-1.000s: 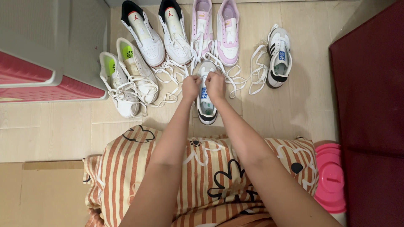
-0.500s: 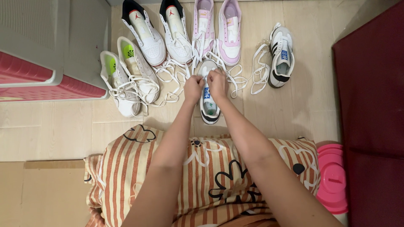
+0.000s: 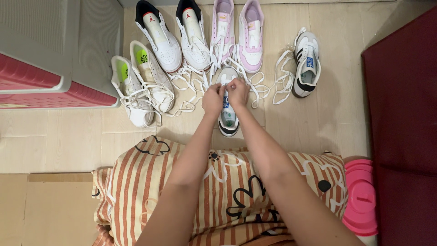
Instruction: The person sits on the floor and re-laces a white sneaker by threading the laces through the eyelets and tying a knot. Several other shoes are arranged nearby on the floor.
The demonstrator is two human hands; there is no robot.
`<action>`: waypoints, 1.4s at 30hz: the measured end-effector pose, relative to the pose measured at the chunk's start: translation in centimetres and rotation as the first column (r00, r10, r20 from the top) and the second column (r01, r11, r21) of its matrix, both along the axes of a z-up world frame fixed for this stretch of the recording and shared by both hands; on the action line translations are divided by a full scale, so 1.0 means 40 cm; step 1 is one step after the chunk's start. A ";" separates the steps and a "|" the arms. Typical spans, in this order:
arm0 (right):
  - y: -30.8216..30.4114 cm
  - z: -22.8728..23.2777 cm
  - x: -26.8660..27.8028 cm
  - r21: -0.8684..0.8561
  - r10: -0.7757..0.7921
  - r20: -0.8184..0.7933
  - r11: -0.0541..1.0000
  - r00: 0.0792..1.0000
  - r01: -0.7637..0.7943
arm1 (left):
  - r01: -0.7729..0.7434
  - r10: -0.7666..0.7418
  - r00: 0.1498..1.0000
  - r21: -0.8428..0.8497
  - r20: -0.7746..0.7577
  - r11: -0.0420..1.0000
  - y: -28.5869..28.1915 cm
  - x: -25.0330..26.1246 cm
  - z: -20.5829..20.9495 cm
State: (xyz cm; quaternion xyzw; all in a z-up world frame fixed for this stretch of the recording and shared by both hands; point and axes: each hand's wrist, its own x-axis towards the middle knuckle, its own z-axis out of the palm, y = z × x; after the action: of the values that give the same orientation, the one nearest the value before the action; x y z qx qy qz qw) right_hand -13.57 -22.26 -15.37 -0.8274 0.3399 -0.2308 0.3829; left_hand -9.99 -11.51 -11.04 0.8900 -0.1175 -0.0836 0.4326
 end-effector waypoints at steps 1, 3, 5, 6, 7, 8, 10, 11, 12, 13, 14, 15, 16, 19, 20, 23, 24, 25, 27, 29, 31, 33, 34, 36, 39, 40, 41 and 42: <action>0.001 -0.008 -0.001 0.009 -0.004 0.004 1.000 1.000 0.004 | -0.005 0.005 1.000 -0.002 -0.001 1.000 -0.001 -0.002 0.000; 0.001 -0.017 -0.006 0.015 -0.022 0.010 1.000 1.000 0.022 | 0.011 -0.011 1.000 0.016 -0.006 1.000 -0.005 0.000 0.002; 0.005 -0.011 -0.005 0.011 -0.044 0.016 0.999 0.999 0.043 | 0.021 -0.021 1.000 0.014 0.015 1.000 -0.006 0.001 0.004; 0.005 -0.001 -0.006 0.017 -0.037 0.002 0.999 0.999 0.037 | 0.026 -0.026 0.999 0.003 0.038 1.000 -0.008 0.000 0.006; 0.004 0.013 -0.008 0.023 -0.029 -0.013 0.999 0.999 0.030 | 0.030 -0.030 0.998 -0.008 0.062 1.000 -0.010 0.000 0.008; 0.005 0.029 -0.012 0.029 -0.025 -0.029 0.999 0.999 0.025 | 0.031 -0.031 0.998 0.005 0.046 1.000 -0.011 0.000 0.009; 0.014 0.065 -0.021 0.016 -0.049 -0.115 0.999 0.992 0.052 | 0.034 -0.034 0.999 0.031 0.013 0.999 -0.013 -0.001 0.010; 0.018 0.084 -0.025 0.008 -0.062 -0.157 0.998 0.986 0.065 | 0.036 -0.036 0.999 0.041 0.003 0.999 -0.014 -0.003 0.011; 0.021 0.103 -0.025 -0.050 -0.054 -0.162 0.998 0.985 0.046 | 0.037 -0.036 0.999 0.051 -0.006 0.998 -0.013 -0.002 0.011; 0.024 0.119 -0.024 -0.109 -0.046 -0.166 0.994 0.985 0.028 | 0.037 -0.037 0.999 0.062 -0.014 0.997 -0.012 -0.001 0.011; 0.028 0.133 -0.021 -0.167 -0.037 -0.171 0.986 0.985 0.008 | 0.048 -0.048 0.999 0.064 0.004 0.997 -0.012 0.001 0.009; 0.032 0.142 -0.020 -0.196 -0.024 -0.168 0.981 0.985 -0.009 | 0.059 -0.060 0.998 0.067 0.022 0.996 -0.012 0.002 0.006; 0.037 0.147 -0.022 -0.226 -0.012 -0.166 0.974 0.986 -0.026 | 0.069 -0.072 0.997 0.069 0.040 0.995 -0.012 0.003 0.001; 0.040 0.141 -0.020 -0.244 -0.005 -0.132 0.969 0.991 -0.027 | 0.095 -0.098 0.993 0.055 0.059 0.994 -0.010 0.009 -0.025; 0.038 0.134 -0.019 -0.239 -0.008 -0.114 0.971 0.993 -0.020 | 0.117 -0.121 0.990 0.055 0.079 0.992 -0.010 0.011 -0.036; 0.039 0.111 -0.019 -0.141 -0.004 -0.059 0.990 0.998 -0.004 | 0.183 -0.191 0.974 0.069 0.123 0.981 -0.005 0.027 -0.066; 0.038 0.103 -0.019 -0.134 -0.016 -0.048 0.991 0.999 0.009 | 0.207 -0.216 0.968 0.079 0.129 0.975 -0.007 0.036 -0.073; 0.038 0.096 -0.020 -0.126 -0.028 -0.038 0.992 0.999 0.023 | 0.231 -0.242 0.961 0.090 0.135 0.969 -0.009 0.043 -0.079; 0.035 0.081 -0.020 -0.082 -0.050 -0.052 0.996 0.997 0.045 | 0.254 -0.271 0.955 0.134 0.120 0.958 -0.018 0.050 -0.085; 0.035 0.066 -0.014 -0.005 -0.066 -0.099 0.998 0.993 0.066 | 0.257 -0.278 0.954 0.174 0.109 0.951 -0.024 0.053 -0.083; 0.036 0.046 -0.007 0.023 -0.080 -0.088 0.996 0.993 0.082 | 0.243 -0.266 0.960 0.208 0.090 0.947 -0.028 0.045 -0.084; 0.030 0.027 -0.009 0.051 -0.086 -0.073 0.995 0.994 0.090 | 0.228 -0.248 0.962 0.167 0.111 0.959 -0.029 0.041 -0.083; 0.031 0.022 -0.005 0.068 -0.078 -0.060 0.994 0.995 0.082 | 0.217 -0.236 0.964 0.147 0.124 0.965 -0.027 0.045 -0.079; 0.035 0.015 0.001 0.089 -0.091 -0.052 0.992 0.995 0.095 | 0.201 -0.215 0.973 0.153 0.078 0.968 -0.026 0.050 -0.075; 0.046 0.008 0.003 0.076 -0.133 -0.059 0.988 0.989 0.138 | 0.162 -0.167 0.986 0.124 0.030 0.979 -0.021 0.053 -0.079; 0.051 0.006 0.007 0.056 -0.137 -0.053 0.989 0.989 0.140 | 0.147 -0.150 0.989 0.107 0.016 0.983 -0.021 0.054 -0.081; 0.054 0.006 0.009 0.037 -0.140 -0.047 0.989 0.989 0.142 | 0.148 -0.150 0.989 0.099 0.008 0.984 -0.022 0.054 -0.084; 0.058 0.005 0.012 0.003 -0.143 -0.028 0.990 0.989 0.143 | 0.147 -0.148 0.989 0.092 0.003 0.985 -0.020 0.059 -0.084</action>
State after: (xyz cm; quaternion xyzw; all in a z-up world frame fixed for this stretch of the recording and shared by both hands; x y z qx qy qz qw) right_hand -13.07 -19.96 -15.16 -0.8032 0.4041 -0.2452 0.3626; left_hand -7.64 -12.31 -14.41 0.8982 -0.1810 -0.1165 0.3834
